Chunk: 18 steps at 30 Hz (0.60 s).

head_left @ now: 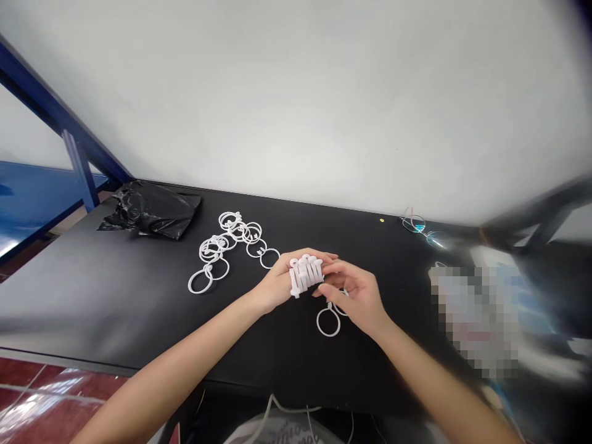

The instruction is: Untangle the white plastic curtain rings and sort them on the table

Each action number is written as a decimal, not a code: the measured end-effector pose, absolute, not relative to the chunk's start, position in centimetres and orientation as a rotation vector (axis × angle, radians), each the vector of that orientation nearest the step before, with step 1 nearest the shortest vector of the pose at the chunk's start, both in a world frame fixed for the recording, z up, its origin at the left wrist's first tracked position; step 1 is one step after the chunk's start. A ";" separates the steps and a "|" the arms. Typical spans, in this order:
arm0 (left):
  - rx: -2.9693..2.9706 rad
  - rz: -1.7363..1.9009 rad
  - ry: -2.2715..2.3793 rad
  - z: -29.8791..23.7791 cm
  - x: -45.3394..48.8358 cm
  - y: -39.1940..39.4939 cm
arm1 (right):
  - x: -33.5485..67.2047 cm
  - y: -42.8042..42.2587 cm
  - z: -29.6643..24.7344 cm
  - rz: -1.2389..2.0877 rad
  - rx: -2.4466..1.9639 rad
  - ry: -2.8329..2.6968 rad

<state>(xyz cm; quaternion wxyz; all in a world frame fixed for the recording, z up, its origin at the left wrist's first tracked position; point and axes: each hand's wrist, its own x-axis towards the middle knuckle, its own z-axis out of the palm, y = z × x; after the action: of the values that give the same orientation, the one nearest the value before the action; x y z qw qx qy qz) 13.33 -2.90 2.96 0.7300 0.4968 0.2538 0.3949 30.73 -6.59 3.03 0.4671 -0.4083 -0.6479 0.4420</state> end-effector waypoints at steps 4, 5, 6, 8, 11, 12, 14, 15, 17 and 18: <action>1.232 0.903 0.540 3.0 13.3 -2.9 | 31.1 -6.5 3.2 0.415 -0.957 -1.679; 1.279 0.885 0.532 2.9 13.4 -3.1 | 31.0 -6.5 3.3 0.372 -0.938 -1.743; 1.316 0.862 0.522 2.9 13.5 -3.2 | 30.9 -6.5 3.4 0.390 -0.925 -1.810; 1.343 0.807 0.514 2.7 13.7 -3.5 | 30.6 -6.6 3.6 0.527 -0.904 -1.904; 1.261 0.757 0.517 2.4 14.0 -3.8 | 30.4 -6.7 3.6 0.735 -0.875 -1.916; 1.216 0.750 0.517 2.2 14.1 -3.8 | 30.4 -6.7 3.6 0.775 -0.873 -1.907; 1.129 0.744 0.513 2.1 14.2 -3.8 | 30.3 -6.8 3.5 0.787 -0.870 -1.895; 1.099 0.740 0.512 2.0 14.2 -3.8 | 30.2 -6.8 3.5 0.769 -0.865 -1.893; 1.066 0.729 0.502 2.1 14.3 -3.8 | 30.0 -6.9 3.4 0.727 -0.851 -1.892; 1.054 0.724 0.492 2.2 14.3 -3.8 | 30.0 -6.9 3.4 0.708 -0.851 -1.888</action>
<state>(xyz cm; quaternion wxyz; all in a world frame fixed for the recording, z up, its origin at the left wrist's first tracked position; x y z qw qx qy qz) 14.26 -3.76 2.16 0.7745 0.4867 0.2271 0.3343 30.01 -6.92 3.40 0.4584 -0.3456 -0.7667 0.2874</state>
